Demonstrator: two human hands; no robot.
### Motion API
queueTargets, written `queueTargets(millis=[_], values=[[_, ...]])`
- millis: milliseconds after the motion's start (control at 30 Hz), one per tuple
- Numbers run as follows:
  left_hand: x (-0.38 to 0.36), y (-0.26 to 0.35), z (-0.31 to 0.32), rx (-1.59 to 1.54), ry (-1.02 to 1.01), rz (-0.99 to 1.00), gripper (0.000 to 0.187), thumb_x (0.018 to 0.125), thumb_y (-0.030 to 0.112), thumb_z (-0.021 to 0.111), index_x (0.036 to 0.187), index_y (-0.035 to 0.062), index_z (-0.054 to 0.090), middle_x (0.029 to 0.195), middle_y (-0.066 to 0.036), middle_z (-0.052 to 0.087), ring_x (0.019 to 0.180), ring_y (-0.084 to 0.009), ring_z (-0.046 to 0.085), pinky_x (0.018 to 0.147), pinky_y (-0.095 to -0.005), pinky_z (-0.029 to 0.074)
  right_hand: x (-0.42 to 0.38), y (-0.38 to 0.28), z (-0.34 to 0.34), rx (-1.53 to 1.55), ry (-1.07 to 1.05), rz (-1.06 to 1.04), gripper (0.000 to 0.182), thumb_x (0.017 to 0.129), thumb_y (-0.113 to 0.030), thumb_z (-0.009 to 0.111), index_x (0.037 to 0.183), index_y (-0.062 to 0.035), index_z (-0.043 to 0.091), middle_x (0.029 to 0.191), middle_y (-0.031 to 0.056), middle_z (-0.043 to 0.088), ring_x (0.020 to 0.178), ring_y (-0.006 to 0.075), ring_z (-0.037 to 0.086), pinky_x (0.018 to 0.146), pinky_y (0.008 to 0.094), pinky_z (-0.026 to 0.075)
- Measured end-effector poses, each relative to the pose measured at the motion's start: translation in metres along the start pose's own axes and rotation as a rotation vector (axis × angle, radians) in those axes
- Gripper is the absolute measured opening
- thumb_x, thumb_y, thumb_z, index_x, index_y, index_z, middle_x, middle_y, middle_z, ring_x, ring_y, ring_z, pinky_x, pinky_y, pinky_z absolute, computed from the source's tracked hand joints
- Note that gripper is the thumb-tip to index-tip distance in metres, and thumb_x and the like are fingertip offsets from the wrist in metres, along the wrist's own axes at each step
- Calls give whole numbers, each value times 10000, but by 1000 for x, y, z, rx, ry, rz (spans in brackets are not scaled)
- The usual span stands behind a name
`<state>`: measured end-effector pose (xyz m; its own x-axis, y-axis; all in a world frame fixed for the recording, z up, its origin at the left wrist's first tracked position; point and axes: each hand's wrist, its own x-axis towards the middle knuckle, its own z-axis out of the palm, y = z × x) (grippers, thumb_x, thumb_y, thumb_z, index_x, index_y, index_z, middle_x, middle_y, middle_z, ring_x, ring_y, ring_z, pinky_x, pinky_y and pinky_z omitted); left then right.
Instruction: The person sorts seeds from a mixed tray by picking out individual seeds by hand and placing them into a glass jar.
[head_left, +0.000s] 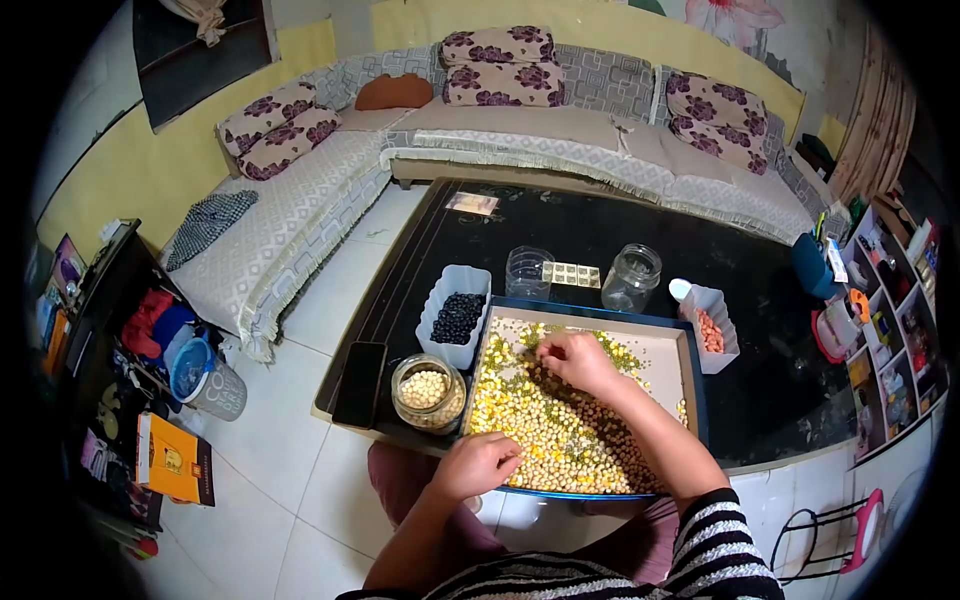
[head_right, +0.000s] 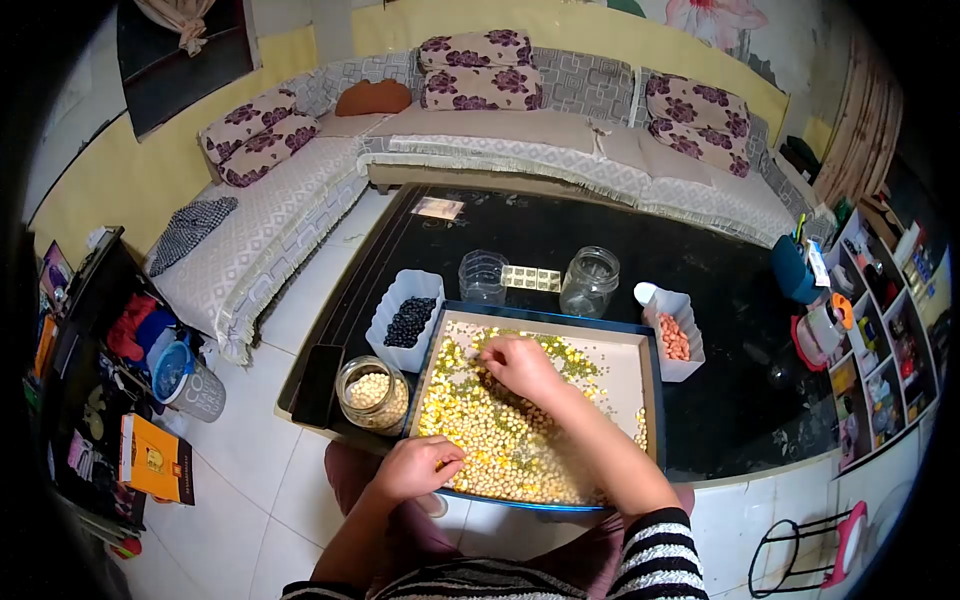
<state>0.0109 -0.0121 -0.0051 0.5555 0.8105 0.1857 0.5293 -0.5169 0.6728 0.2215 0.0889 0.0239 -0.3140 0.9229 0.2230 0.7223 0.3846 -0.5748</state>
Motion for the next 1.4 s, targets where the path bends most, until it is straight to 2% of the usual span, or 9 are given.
queueTargets(millis=[200, 567, 767, 833, 1033, 1167, 1233, 1300, 1400], values=[[0, 3, -2, 3, 6, -5, 122, 748, 160, 637, 823, 63, 646, 770, -85, 632, 681, -245, 620, 614, -328, 499, -20, 38, 26, -89, -106, 16, 124, 716, -117, 611, 818, -50, 632, 780, 122, 632, 734, 281, 612, 707, 356, 502], [0, 1, -1, 1, -4, -1, 120, 747, 165, 645, 811, 63, 642, 760, -85, 626, 671, -247, 616, 607, -330, 494, -16, 30, 33, -243, -231, -38, 114, 692, -68, 606, 800, -39, 628, 806, 133, 625, 757, 289, 604, 725, 358, 496], [1, 1, -1, 16, -3, 4, 122, 746, 166, 647, 811, 63, 642, 761, -86, 627, 669, -246, 616, 601, -327, 494, -16, 23, 36, -37, -115, -123, 109, 702, -68, 570, 800, -46, 612, 812, 138, 623, 788, 303, 598, 735, 374, 486], [0, -1, 0, 12, 5, 9, 123, 747, 168, 646, 813, 64, 643, 762, -86, 627, 672, -246, 616, 603, -328, 495, -15, 22, 38, -137, -256, -79, 106, 708, -75, 570, 802, -49, 612, 829, 137, 626, 795, 302, 599, 735, 375, 486], [0, -1, 1, -3, 17, 16, 117, 753, 171, 629, 805, 67, 632, 756, -86, 617, 679, -257, 604, 606, -351, 488, -15, 22, 34, -234, -291, -67, 121, 680, -86, 591, 788, -45, 627, 764, 141, 630, 719, 311, 607, 682, 376, 494], [-1, -1, 1, -40, 33, 15, 107, 755, 168, 613, 785, 66, 614, 747, -86, 605, 681, -270, 593, 601, -371, 480, -9, 16, 30, -188, -239, -93, 94, 675, -87, 603, 752, -41, 630, 753, 131, 629, 682, 285, 610, 650, 358, 494], [-1, -1, 1, -35, 27, 6, 107, 755, 169, 612, 783, 65, 612, 749, -86, 606, 685, -271, 593, 604, -371, 480, 1, -13, 14, 2, -85, -95, 93, 679, -90, 613, 755, -42, 634, 734, 117, 621, 662, 250, 614, 623, 336, 497], [-1, -1, 1, -32, 12, 1, 108, 755, 169, 611, 781, 64, 610, 751, -86, 607, 688, -272, 594, 606, -372, 481, 12, -40, 6, 28, -61, -118, 96, 693, -83, 615, 776, -43, 645, 739, 107, 622, 651, 219, 617, 604, 317, 500], [0, 0, 1, -29, 19, 12, 108, 757, 167, 606, 780, 61, 609, 751, -88, 606, 694, -274, 593, 613, -376, 480, 23, -78, 10, 217, 49, -305, 97, 719, -70, 601, 797, -43, 652, 762, 100, 621, 658, 210, 619, 612, 306, 503]])
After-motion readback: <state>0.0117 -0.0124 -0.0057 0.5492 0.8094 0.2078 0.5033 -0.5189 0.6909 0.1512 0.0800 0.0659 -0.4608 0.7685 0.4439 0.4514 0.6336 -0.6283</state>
